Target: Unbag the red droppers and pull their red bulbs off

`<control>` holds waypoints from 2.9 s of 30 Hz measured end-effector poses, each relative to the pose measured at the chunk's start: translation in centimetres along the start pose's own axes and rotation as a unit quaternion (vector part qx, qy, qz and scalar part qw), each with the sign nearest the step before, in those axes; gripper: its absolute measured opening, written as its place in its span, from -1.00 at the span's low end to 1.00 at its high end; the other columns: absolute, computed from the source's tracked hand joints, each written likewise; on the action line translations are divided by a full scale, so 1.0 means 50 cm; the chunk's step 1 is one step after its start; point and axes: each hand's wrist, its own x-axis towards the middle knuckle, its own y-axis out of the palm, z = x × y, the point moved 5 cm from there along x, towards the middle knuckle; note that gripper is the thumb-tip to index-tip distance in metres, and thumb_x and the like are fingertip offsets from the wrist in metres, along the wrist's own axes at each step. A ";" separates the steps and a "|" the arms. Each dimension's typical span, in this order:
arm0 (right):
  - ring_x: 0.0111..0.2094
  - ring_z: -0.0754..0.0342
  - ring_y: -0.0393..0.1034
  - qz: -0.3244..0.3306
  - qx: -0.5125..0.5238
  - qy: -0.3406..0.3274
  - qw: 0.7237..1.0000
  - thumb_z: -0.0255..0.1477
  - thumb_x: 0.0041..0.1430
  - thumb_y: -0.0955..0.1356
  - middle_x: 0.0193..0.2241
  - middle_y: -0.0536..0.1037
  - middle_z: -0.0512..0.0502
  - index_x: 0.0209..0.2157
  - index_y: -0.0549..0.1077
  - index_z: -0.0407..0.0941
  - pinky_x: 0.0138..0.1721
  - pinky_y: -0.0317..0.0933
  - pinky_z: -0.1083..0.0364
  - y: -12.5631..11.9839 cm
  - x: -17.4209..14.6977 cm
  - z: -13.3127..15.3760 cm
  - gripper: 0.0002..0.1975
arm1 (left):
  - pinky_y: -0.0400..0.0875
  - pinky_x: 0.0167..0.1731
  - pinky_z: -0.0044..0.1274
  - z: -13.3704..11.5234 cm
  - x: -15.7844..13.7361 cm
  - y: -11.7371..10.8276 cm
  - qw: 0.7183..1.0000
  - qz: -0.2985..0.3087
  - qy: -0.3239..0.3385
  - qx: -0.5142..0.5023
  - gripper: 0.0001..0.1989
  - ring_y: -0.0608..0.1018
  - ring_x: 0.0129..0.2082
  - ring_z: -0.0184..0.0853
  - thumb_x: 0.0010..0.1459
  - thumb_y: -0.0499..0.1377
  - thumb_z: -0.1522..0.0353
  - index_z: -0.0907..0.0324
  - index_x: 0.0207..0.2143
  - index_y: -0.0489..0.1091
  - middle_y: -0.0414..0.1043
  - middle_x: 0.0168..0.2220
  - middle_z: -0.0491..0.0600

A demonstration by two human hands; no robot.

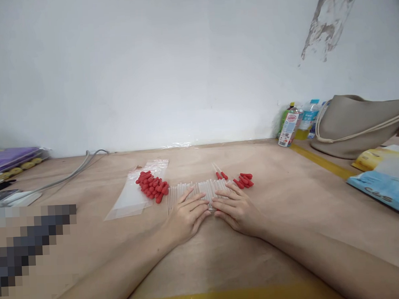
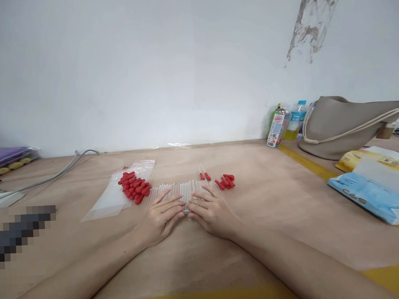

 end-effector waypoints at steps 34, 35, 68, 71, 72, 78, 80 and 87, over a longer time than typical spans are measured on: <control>-0.41 0.13 0.34 -0.140 -0.001 0.199 0.970 -0.44 0.11 0.29 -0.42 0.44 -0.08 -0.17 0.45 -0.07 -0.43 0.27 0.12 -0.072 -0.061 -0.150 -0.78 | 0.34 -0.44 -0.58 0.086 -0.040 -0.034 0.981 -0.076 -0.177 0.030 -0.77 0.37 -0.42 -0.41 0.16 -0.01 0.46 0.22 -0.15 0.35 0.22 -0.40 -0.03; -0.43 0.14 0.32 -0.132 0.011 0.230 0.964 -0.41 0.13 0.28 -0.43 0.42 -0.07 -0.17 0.45 -0.07 -0.44 0.25 0.13 -0.071 -0.065 -0.165 -0.78 | 0.34 -0.43 -0.58 0.091 -0.038 -0.032 0.979 -0.074 -0.187 0.035 -0.73 0.35 -0.42 -0.41 0.16 -0.03 0.47 0.22 -0.11 0.33 0.19 -0.41 -0.04; -0.41 0.07 0.35 -0.085 0.070 0.482 0.869 -0.19 -0.01 0.29 -0.38 0.54 -0.11 -0.29 0.49 -0.15 -0.39 0.22 0.11 -0.038 -0.138 -0.302 -0.65 | 0.27 -0.11 -0.35 0.077 -0.022 -0.019 0.991 0.022 -0.131 0.021 -0.60 0.38 -0.10 -0.20 0.07 0.11 0.30 0.19 -0.02 0.27 0.37 -0.12 0.08; -0.40 0.05 0.36 -0.093 0.040 0.483 0.870 -0.20 0.06 0.24 -0.40 0.54 -0.13 -0.32 0.49 -0.18 -0.38 0.21 0.10 -0.048 -0.138 -0.302 -0.63 | 0.27 -0.07 -0.33 0.079 -0.023 -0.018 0.990 0.021 -0.135 0.019 -0.60 0.36 -0.06 -0.18 0.07 0.11 0.30 0.19 -0.02 0.27 0.36 -0.10 0.08; -0.38 0.03 0.37 -0.096 0.027 0.480 0.871 -0.20 0.07 0.22 -0.40 0.54 -0.13 -0.33 0.49 -0.18 -0.36 0.21 0.09 -0.052 -0.137 -0.301 -0.63 | 0.27 -0.06 -0.32 0.079 -0.023 -0.018 0.990 0.020 -0.135 0.018 -0.60 0.36 -0.05 -0.18 0.07 0.11 0.29 0.18 -0.02 0.27 0.36 -0.09 0.08; -0.25 -0.01 0.32 -0.072 -0.038 0.457 0.886 -0.22 0.06 0.21 -0.34 0.50 -0.14 -0.39 0.49 -0.15 -0.19 0.13 0.01 -0.059 -0.101 -0.292 -0.66 | 0.27 -0.03 -0.29 0.079 -0.023 -0.016 0.990 0.028 -0.137 0.015 -0.57 0.32 0.03 -0.14 0.07 0.11 0.27 0.16 0.01 0.25 0.34 -0.05 0.09; -0.24 -0.03 0.30 -0.036 -0.052 0.456 0.888 -0.23 0.04 0.22 -0.32 0.50 -0.13 -0.39 0.50 -0.11 -0.18 0.10 -0.01 -0.051 -0.073 -0.289 -0.69 | 0.26 -0.01 -0.27 0.079 -0.023 -0.015 0.990 0.029 -0.134 0.015 -0.56 0.30 0.05 -0.14 0.07 0.11 0.27 0.16 0.02 0.24 0.34 -0.04 0.09; -0.31 -0.09 0.33 0.162 -0.060 0.497 0.851 -0.31 -0.13 0.32 -0.64 0.45 -0.10 -0.69 0.47 -0.07 -0.22 0.02 -0.07 0.028 0.045 -0.287 -0.80 | 0.16 0.06 -0.22 0.083 -0.027 -0.011 0.991 0.031 -0.132 0.023 -0.52 0.21 0.12 -0.11 0.07 0.12 0.26 0.14 0.06 0.20 0.26 0.04 0.08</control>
